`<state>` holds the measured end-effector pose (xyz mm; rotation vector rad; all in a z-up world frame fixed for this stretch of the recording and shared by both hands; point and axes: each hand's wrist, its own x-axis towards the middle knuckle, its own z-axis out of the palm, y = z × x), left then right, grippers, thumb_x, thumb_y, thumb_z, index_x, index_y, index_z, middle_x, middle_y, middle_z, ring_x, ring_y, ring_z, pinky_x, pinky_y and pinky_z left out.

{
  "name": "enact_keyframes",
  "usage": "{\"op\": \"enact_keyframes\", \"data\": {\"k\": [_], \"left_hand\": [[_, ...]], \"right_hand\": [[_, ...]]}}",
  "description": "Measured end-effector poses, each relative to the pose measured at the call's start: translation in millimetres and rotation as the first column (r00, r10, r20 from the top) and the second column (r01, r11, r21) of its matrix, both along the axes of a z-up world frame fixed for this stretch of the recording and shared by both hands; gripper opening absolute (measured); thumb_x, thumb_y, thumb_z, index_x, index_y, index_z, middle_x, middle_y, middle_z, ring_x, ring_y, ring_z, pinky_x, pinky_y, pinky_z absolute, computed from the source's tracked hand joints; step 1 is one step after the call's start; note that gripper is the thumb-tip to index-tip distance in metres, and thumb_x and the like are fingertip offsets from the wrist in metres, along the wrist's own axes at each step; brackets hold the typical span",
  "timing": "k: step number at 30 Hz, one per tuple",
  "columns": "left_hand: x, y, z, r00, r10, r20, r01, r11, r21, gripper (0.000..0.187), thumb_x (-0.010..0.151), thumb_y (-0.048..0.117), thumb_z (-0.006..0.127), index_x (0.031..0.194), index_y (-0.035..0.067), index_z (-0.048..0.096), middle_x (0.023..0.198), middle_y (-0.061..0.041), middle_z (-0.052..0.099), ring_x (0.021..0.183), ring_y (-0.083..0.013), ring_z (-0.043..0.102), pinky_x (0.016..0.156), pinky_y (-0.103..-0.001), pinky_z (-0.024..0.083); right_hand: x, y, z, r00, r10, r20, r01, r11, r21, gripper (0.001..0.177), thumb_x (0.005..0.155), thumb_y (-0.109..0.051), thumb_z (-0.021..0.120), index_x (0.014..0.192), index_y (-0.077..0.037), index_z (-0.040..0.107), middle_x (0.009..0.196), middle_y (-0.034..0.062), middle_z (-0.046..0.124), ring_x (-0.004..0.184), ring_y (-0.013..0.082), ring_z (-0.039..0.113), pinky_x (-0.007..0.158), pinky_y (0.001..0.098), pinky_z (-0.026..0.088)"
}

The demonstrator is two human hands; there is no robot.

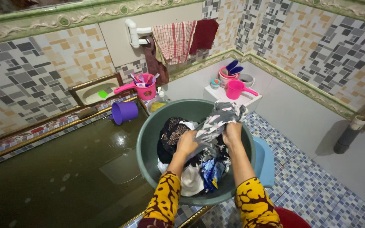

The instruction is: The person hand-washes clothes in a tiled washbasin. They remove a blue colander from a dish rack, place it aside, then repeatedly pick up garments from a green basin, submerge them in the basin water, agitate and wring them, and set them on the basin edge. The person handles several different garments one at a time.

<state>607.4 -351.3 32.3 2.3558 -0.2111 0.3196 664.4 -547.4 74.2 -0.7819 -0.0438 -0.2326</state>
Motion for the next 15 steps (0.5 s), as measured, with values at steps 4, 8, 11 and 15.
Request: {"op": "enact_keyframes", "data": {"k": [4, 8, 11, 15], "left_hand": [[3, -3, 7, 0.98, 0.19, 0.065, -0.186, 0.981, -0.057, 0.044, 0.074, 0.007, 0.065, 0.117, 0.01, 0.072, 0.108, -0.025, 0.068, 0.104, -0.0432, 0.064, 0.093, -0.049, 0.052], [-5, -4, 34, 0.96, 0.275, 0.055, -0.27, 0.96, -0.076, 0.038, 0.076, 0.008, 0.064, 0.113, 0.008, 0.07, 0.104, -0.026, 0.069, 0.101, -0.0442, 0.065, 0.089, -0.051, 0.052], [-8, -8, 51, 0.954, 0.299, 0.024, -0.292, 0.944, -0.154, 0.039, 0.076, 0.006, 0.061, 0.115, 0.008, 0.069, 0.103, -0.025, 0.071, 0.102, -0.0451, 0.066, 0.088, -0.054, 0.05], [-4, -12, 59, 0.976, 0.217, 0.013, -0.207, 0.947, -0.247, 0.038, 0.076, 0.005, 0.061, 0.114, 0.006, 0.069, 0.102, -0.027, 0.071, 0.101, -0.0472, 0.065, 0.086, -0.053, 0.051]], "right_hand": [[-6, -2, -10, 0.954, -0.225, 0.198, 0.298, 0.782, -0.547, 0.041, 0.096, -0.007, 0.061, 0.137, -0.005, 0.061, 0.124, 0.0078, 0.068, 0.105, 0.0169, 0.063, 0.09, 0.0298, 0.051], [-10, -10, -17, 0.998, 0.055, -0.035, -0.062, 0.622, -0.781, 0.086, 0.068, -0.007, 0.083, 0.145, -0.001, 0.045, 0.128, 0.0122, 0.065, 0.115, 0.0206, 0.062, 0.1, 0.0322, 0.048], [-15, -6, -19, 0.946, 0.324, 0.005, -0.179, 0.535, -0.826, 0.124, 0.054, -0.01, 0.098, 0.153, -0.004, 0.023, 0.143, 0.0081, 0.053, 0.13, 0.0179, 0.05, 0.11, 0.0311, 0.035], [-24, 17, -20, 0.931, 0.366, -0.006, -0.205, 0.507, -0.837, 0.112, 0.052, -0.013, 0.099, 0.144, -0.002, 0.036, 0.137, 0.0087, 0.058, 0.126, 0.019, 0.054, 0.109, 0.0328, 0.041]]}}
